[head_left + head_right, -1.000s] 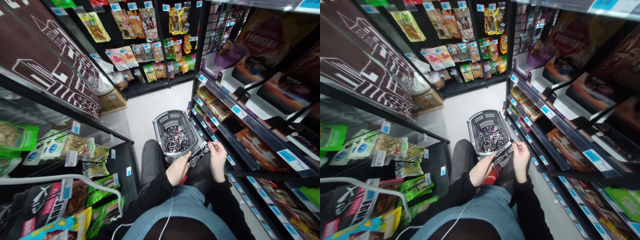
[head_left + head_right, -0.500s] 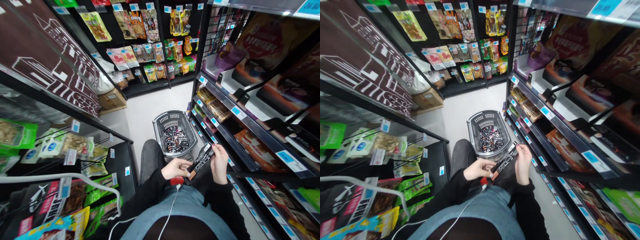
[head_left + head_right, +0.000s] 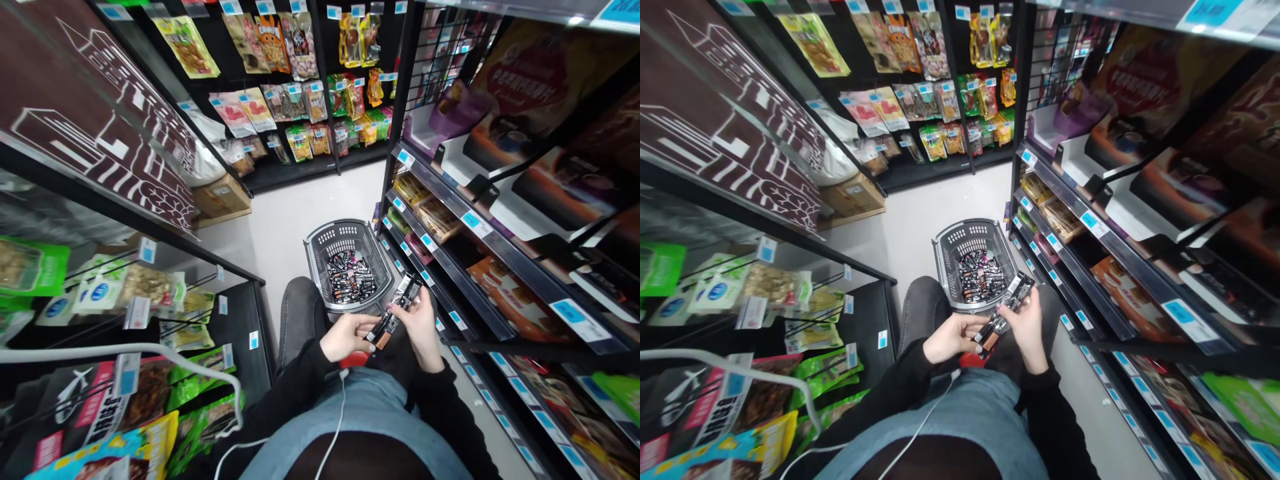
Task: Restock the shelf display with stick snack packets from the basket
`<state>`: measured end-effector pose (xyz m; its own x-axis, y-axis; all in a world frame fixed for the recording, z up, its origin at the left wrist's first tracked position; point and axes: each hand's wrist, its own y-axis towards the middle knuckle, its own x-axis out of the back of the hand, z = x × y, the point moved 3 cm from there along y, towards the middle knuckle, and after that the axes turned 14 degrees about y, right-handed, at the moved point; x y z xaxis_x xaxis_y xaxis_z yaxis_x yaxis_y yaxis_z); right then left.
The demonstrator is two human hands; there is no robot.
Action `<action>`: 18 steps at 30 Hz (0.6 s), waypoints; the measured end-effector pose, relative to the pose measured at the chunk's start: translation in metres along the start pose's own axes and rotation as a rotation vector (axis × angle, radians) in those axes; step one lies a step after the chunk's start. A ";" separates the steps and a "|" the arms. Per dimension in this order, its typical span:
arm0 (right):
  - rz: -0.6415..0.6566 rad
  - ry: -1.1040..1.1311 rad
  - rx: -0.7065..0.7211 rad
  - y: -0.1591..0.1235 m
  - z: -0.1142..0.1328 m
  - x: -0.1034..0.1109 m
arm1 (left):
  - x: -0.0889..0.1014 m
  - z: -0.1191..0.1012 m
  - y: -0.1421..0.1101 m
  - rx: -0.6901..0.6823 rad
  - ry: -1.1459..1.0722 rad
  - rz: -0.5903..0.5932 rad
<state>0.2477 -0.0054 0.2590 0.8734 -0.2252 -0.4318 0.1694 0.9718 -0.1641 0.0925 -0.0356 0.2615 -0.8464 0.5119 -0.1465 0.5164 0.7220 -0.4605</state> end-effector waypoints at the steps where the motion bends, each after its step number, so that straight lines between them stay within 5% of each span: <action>1: -0.041 -0.014 0.015 0.004 0.000 0.004 | -0.002 0.001 -0.002 -0.007 0.019 0.011; 5: -0.201 0.010 0.039 0.020 0.003 0.024 | -0.007 0.005 -0.005 -0.037 0.085 0.048; 8: -0.226 0.041 0.022 0.026 0.002 0.034 | 0.002 0.011 -0.002 -0.036 0.083 -0.044; 14: -0.200 0.133 -0.124 0.026 0.000 0.057 | 0.066 0.026 0.012 -0.025 0.190 -0.507; 18: -0.199 0.027 -0.129 0.024 0.007 0.081 | 0.114 0.036 0.033 0.016 0.425 -0.683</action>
<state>0.3257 0.0000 0.2267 0.8157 -0.4145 -0.4034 0.2754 0.8917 -0.3593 0.0083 0.0302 0.1983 -0.8511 0.0951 0.5163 -0.1024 0.9345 -0.3410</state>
